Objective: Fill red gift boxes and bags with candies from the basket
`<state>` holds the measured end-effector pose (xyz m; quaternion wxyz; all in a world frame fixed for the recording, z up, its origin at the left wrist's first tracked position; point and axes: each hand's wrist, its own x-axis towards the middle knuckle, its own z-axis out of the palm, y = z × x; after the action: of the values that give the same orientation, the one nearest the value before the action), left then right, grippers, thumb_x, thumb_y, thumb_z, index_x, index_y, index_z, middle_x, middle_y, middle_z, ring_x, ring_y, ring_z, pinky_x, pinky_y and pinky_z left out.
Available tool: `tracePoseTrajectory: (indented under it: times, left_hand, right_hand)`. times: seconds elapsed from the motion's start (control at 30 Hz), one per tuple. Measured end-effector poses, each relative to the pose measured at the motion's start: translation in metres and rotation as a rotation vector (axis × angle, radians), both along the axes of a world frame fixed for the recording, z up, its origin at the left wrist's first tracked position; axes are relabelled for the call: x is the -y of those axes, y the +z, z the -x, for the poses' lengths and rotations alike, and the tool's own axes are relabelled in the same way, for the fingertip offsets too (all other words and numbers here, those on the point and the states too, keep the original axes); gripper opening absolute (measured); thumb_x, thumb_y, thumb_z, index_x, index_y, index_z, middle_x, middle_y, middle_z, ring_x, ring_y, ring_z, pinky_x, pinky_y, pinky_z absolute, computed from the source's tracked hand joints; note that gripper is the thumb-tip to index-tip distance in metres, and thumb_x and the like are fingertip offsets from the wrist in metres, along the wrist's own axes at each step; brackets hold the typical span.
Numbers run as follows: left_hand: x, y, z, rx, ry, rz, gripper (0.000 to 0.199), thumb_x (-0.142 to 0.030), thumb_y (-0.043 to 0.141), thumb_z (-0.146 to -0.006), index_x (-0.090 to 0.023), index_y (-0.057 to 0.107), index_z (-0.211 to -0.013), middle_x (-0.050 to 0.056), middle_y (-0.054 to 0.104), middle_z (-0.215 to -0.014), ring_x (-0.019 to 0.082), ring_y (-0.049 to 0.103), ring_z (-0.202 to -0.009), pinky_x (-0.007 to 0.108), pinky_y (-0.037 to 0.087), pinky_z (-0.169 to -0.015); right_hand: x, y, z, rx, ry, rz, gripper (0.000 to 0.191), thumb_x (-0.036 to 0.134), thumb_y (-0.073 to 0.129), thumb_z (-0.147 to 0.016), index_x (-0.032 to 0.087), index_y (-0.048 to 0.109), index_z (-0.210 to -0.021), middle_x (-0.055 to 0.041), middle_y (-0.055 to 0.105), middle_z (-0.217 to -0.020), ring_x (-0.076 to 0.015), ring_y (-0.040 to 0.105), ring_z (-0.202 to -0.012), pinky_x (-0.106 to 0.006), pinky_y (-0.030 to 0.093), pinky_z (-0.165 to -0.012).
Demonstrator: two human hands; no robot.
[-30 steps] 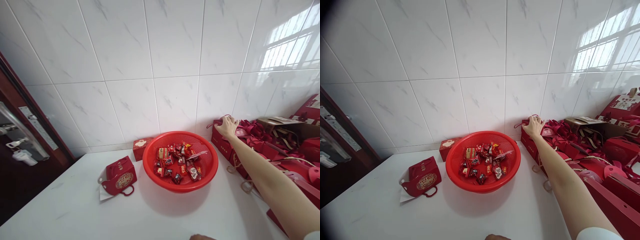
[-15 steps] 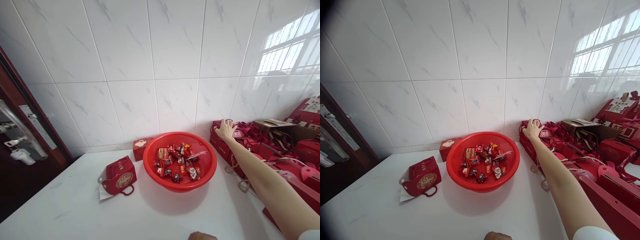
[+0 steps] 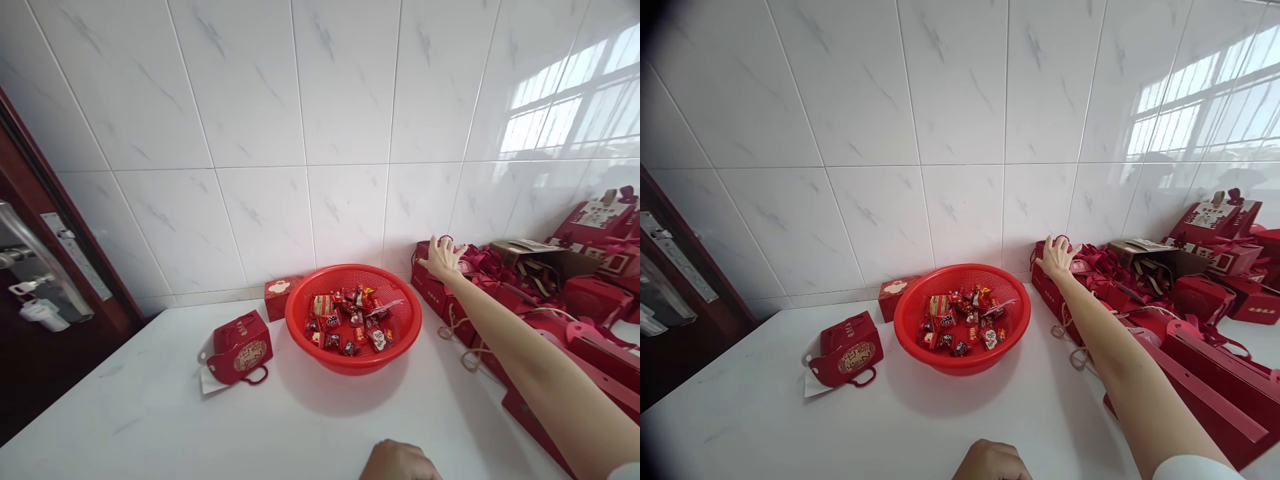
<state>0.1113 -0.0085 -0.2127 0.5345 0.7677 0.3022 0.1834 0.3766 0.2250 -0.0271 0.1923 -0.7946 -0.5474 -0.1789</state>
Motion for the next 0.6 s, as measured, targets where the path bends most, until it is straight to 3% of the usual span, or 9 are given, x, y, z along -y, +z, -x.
tracePoseTrajectory:
  times: [0.17, 0.33, 0.4, 0.47, 0.6]
  left_hand:
    - [0.010, 0.026, 0.005, 0.041, 0.048, -0.056, 0.026, -0.018, 0.064, -0.064, -0.019, 0.083, -0.082, 0.005, 0.073, -0.077, 0.014, 0.062, -0.063, 0.024, 0.049, -0.061]
    - [0.019, 0.041, 0.007, 0.051, 0.070, -0.097, 0.023, -0.016, 0.065, -0.068, -0.017, 0.082, -0.083, 0.005, 0.073, -0.079, 0.013, 0.061, -0.065, 0.024, 0.051, -0.065]
    - [0.019, 0.047, 0.010, 0.021, 0.056, -0.083, 0.024, -0.016, 0.064, -0.070, -0.016, 0.081, -0.087, 0.006, 0.074, -0.083, 0.014, 0.063, -0.068, 0.025, 0.052, -0.069]
    - [0.014, 0.055, 0.015, -0.008, 0.008, -0.023, 0.026, -0.019, 0.065, -0.073, -0.015, 0.081, -0.093, 0.006, 0.074, -0.088, 0.016, 0.066, -0.075, 0.027, 0.053, -0.073]
    - [-0.013, 0.086, 0.037, -0.126, -0.279, 0.122, 0.034, -0.031, 0.075, -0.074, -0.021, 0.076, -0.107, 0.005, 0.076, -0.102, 0.022, 0.070, -0.096, 0.033, 0.054, -0.090]
  right_hand:
    - [0.032, 0.021, 0.027, 0.077, 0.077, 0.007, 0.056, 0.014, 0.050, -0.083, 0.003, 0.044, -0.137, -0.0338, 0.049, -0.137, -0.0410, 0.052, -0.122, -0.070, 0.025, -0.105]
    - [0.088, 0.031, 0.079, 0.189, 0.302, -0.063, 0.050, 0.010, 0.044, -0.088, 0.009, 0.049, -0.138, -0.0275, 0.045, -0.148, -0.0370, 0.052, -0.123, -0.061, 0.027, -0.109]
    - [0.124, 0.023, 0.102, 0.219, 0.424, -0.092, 0.045, 0.010, 0.042, -0.091, 0.011, 0.053, -0.135, -0.0238, 0.049, -0.146, -0.0331, 0.054, -0.120, -0.055, 0.030, -0.110]
    - [0.166, 0.005, 0.120, 0.278, 0.638, -0.200, 0.039, 0.009, 0.038, -0.094, 0.011, 0.057, -0.128, -0.0220, 0.058, -0.136, -0.0293, 0.060, -0.107, -0.050, 0.037, -0.104]
    - [0.241, -0.048, 0.133, 0.364, 0.878, -0.294, 0.035, 0.004, 0.037, -0.094, 0.014, 0.058, -0.120, -0.0203, 0.063, -0.129, -0.0264, 0.061, -0.106, -0.045, 0.038, -0.101]
